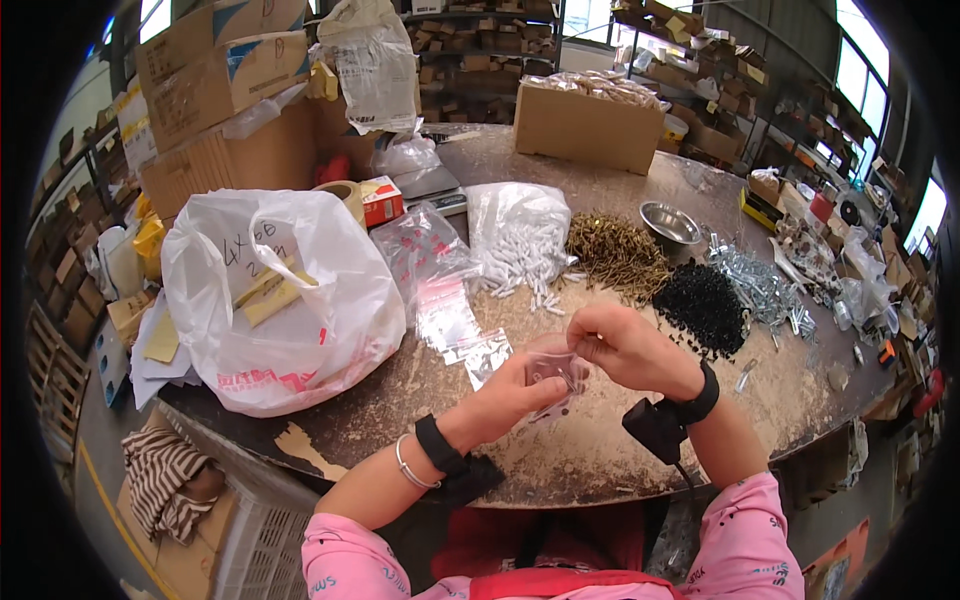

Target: Sorting small black and silver hardware components on a workbench and placing them into individual small plastic bags.

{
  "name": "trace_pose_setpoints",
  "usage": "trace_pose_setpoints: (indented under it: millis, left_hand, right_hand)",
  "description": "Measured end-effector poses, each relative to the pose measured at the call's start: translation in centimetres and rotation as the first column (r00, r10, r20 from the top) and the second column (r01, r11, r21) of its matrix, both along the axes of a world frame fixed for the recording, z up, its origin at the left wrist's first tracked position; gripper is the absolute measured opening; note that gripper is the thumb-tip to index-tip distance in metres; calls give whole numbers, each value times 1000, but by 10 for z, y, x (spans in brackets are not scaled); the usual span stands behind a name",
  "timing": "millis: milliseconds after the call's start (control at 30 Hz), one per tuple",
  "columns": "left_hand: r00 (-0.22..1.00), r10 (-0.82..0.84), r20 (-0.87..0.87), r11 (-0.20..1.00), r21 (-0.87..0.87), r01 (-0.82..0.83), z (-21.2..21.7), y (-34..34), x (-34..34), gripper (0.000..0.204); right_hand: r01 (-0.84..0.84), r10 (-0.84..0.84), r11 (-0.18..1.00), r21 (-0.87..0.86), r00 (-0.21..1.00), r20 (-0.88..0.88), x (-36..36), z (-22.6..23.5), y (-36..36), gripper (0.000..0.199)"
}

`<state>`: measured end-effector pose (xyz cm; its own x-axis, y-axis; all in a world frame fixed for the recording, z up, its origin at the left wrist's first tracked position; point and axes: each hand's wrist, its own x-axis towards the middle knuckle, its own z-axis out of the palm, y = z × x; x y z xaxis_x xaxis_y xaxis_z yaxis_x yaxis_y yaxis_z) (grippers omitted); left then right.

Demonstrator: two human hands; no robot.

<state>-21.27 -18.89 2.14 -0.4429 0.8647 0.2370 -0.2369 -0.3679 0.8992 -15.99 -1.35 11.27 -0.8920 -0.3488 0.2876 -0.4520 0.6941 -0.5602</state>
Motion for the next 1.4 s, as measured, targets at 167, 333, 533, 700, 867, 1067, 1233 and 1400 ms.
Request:
trace_pose_setpoints:
  millis: [167, 333, 533, 700, 867, 1067, 1233, 1400]
  left_hand:
    - [975, 209, -71, 968, -128, -217, -6, 4, 5, 36]
    - [926, 304, -226, 927, -154, -342, -14, 4, 1, 33]
    - [924, 300, -235, 919, -189, -347, -13, 4, 3, 31]
    - [879, 323, -352, 889, -206, -409, -15, 4, 0, 31]
    - [952, 263, -158, 928, -230, -294, -13, 3, 3, 33]
    - [958, 242, -156, 929, -246, -275, -15, 3, 1, 32]
    - [946, 296, -130, 927, -201, -318, -9, 5, 7, 21]
    - [847, 462, -263, 862, -93, -499, -6, 0, 6, 10]
  right_hand:
    - [62, -76, 994, -90, 983, -166, 5, -13, -1, 11]
    - [55, -62, 987, -149, 997, -47, 2, -17, 2, 11]
    - [34, -41, 999, -36, 980, -193, -4, -30, -8, 6]
    - [47, -58, 993, -107, 993, -99, -3, -27, -11, 7]
    - [2, -14, 996, -89, 991, -136, -6, -28, -18, 10]
    - [33, -46, 979, -202, 997, -59, -4, -34, -14, 7]
    - [76, -89, 993, -90, 986, -145, 6, -36, -2, 6]
    - [91, -101, 993, -78, 986, -133, 12, -33, 0, 6]
